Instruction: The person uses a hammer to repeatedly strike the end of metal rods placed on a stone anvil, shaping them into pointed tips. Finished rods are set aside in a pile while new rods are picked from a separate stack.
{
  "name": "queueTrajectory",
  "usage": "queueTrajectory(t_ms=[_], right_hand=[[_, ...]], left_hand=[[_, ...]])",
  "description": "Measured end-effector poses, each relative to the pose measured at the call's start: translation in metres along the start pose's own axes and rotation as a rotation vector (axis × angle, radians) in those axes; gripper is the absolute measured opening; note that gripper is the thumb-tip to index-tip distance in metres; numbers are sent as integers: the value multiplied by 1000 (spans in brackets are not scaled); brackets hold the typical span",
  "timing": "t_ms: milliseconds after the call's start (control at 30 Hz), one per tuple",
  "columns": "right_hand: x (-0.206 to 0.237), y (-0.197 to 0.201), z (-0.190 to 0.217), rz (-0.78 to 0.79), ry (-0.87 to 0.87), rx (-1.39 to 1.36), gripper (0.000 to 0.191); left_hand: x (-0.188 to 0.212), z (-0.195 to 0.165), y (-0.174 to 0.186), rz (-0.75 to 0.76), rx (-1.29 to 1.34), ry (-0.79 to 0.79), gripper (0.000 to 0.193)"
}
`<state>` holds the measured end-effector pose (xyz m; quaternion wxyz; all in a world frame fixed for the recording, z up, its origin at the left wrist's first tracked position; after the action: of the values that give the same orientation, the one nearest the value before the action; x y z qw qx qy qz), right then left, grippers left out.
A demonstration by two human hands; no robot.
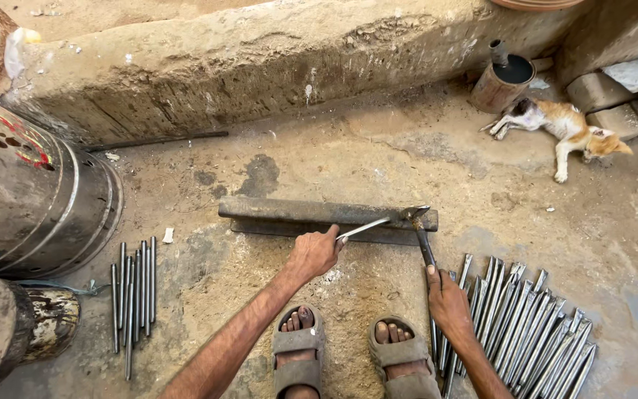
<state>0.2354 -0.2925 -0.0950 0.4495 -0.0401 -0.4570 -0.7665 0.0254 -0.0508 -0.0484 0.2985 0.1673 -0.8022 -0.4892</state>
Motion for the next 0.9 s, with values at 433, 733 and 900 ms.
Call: queueTrajectory(t_ms=[433, 733, 900], right_hand=[[27, 53, 59, 159, -130, -36, 56], [70, 101, 80, -426, 641, -764, 52], [19, 21, 48, -8, 85, 117, 52]], left_hand=[[-20, 3, -21, -150, -138, -93, 24], [-34, 16, -51, -12, -341, -21, 22], [-27, 8, -39, -80, -367, -25, 16]])
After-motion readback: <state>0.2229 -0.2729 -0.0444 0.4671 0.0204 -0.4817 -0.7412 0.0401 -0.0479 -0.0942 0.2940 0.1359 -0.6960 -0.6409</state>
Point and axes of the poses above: each hand's wrist, its own x-axis away from the middle knuckle, its own y-axis out of the back of the hand, z = x × y, the point moved 3 cm from there along -x, towards the middle knuckle, and after that the axes turned 5 degrees about z, right-handed, at the moved point
